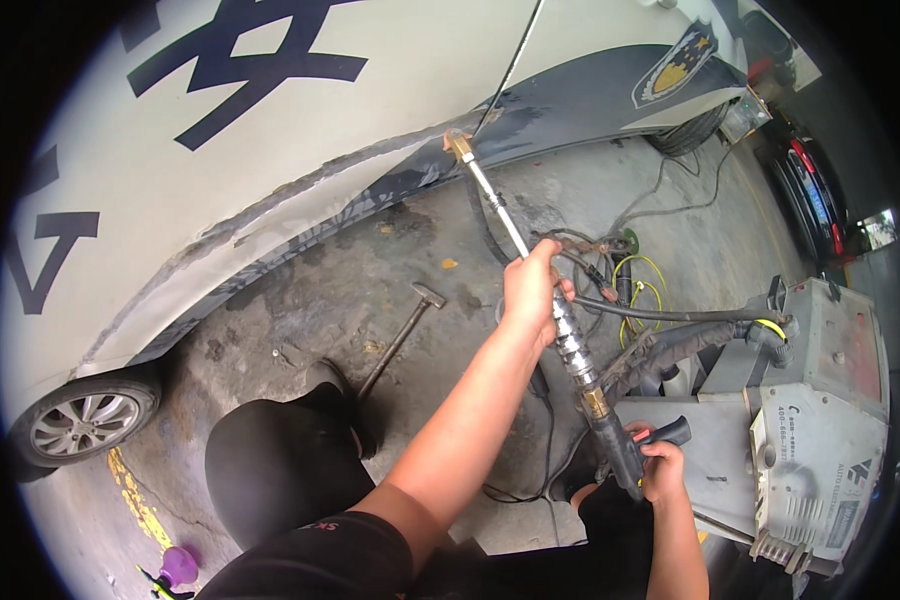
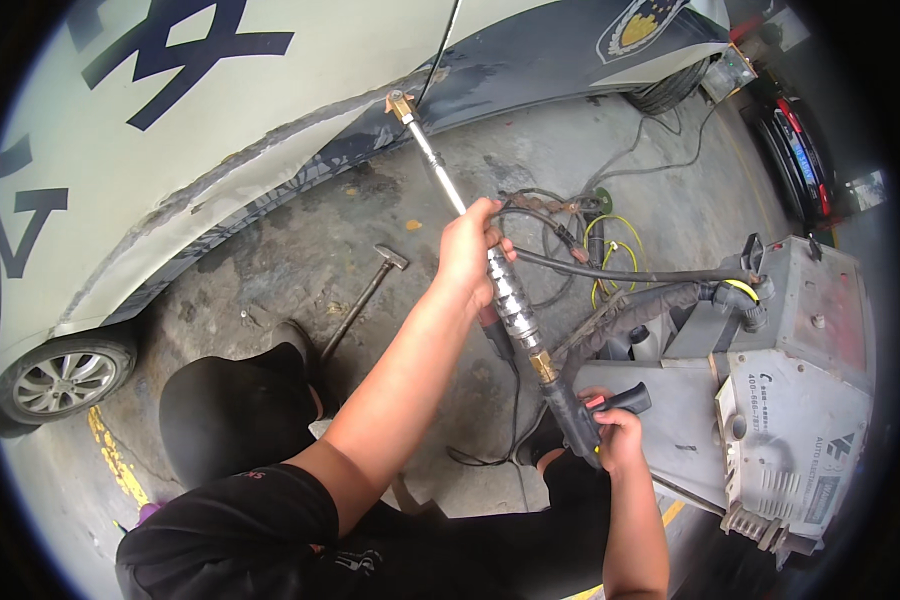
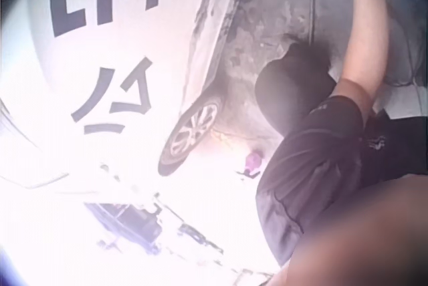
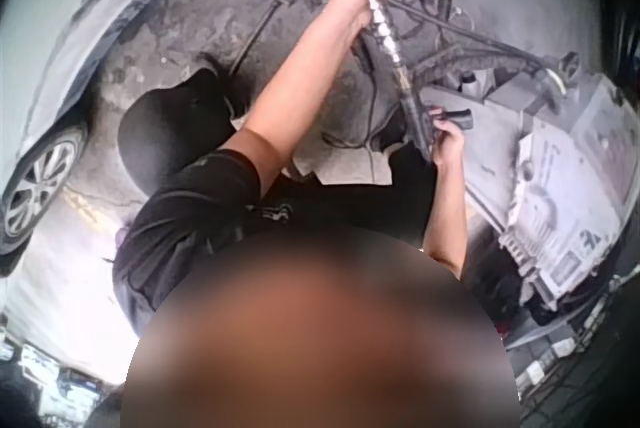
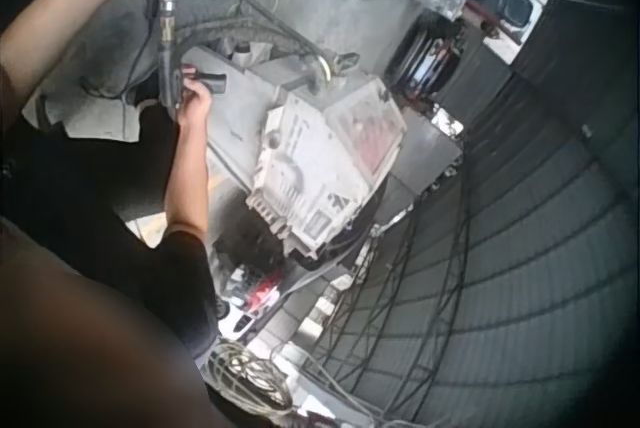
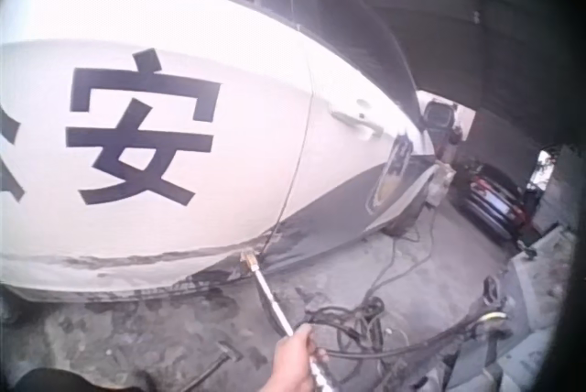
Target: The person uses a pneumatic dent puller attached to the side panel of a white police car to pull out a dent. They repeatedly apply the tool along the damaged area and occasionally tap the panel with a hammer to adjust the metal.
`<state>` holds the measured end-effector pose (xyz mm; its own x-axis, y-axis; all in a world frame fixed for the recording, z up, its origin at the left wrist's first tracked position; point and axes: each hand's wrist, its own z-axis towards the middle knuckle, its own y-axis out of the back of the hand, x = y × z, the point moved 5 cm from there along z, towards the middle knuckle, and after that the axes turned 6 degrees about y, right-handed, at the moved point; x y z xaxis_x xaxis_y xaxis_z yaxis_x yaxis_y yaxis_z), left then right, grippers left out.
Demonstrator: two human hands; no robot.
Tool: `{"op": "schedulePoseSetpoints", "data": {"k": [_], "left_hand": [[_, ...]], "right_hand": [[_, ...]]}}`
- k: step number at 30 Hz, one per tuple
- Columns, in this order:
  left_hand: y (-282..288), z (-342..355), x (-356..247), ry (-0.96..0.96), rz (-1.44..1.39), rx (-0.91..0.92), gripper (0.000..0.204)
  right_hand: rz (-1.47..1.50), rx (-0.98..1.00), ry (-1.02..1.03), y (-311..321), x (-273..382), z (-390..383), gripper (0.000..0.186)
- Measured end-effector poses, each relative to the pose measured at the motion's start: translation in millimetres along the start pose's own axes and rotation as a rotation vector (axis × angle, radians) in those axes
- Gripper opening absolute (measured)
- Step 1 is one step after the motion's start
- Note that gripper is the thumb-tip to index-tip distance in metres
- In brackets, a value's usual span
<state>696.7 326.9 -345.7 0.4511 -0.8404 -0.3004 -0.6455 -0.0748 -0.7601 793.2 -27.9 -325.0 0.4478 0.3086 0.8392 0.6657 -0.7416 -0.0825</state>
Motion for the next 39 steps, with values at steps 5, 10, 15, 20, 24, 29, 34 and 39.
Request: {"op": "schedulePoseSetpoints", "data": {"k": [5, 10, 15, 20, 24, 29, 34, 39], "left_hand": [[2, 5, 2, 0.013, -0.004, 0.001, 0.023], [1, 2, 1, 0.004, 0.001, 0.019, 0.031], [-3, 0, -2, 0.003, -0.033, 0.006, 0.023], [2, 5, 3, -0.056, 0.012, 0.061, 0.041], [-3, 5, -17, 0.01, 0.047, 0.033, 0.042], [-19, -1, -60, -0.109, -0.061, 0.105, 0.025], [-7, -1, -5, 0.035, -0.017, 0.138, 0.031], [4, 5, -2, 0.046, 0.044, 0.147, 0.037]], "right_hand": [[-0.003, -0.018, -0.004, -2, 8, 0, 0.056], [0.128, 0.171, 0.118, -16, 13, -8, 0.043], [0.215, 0.315, 0.197, -21, 17, -10, 0.044], [0.244, 0.315, 0.154, -24, 20, -14, 0.053], [0.193, 0.311, 0.161, -28, 20, -13, 0.057], [0.164, 0.277, 0.151, -25, 12, -14, 0.056], [0.06, 0.144, 0.118, -10, 9, -2, 0.051], [0.192, 0.017, -0.329, -2, -16, 4, 0.058]]}}
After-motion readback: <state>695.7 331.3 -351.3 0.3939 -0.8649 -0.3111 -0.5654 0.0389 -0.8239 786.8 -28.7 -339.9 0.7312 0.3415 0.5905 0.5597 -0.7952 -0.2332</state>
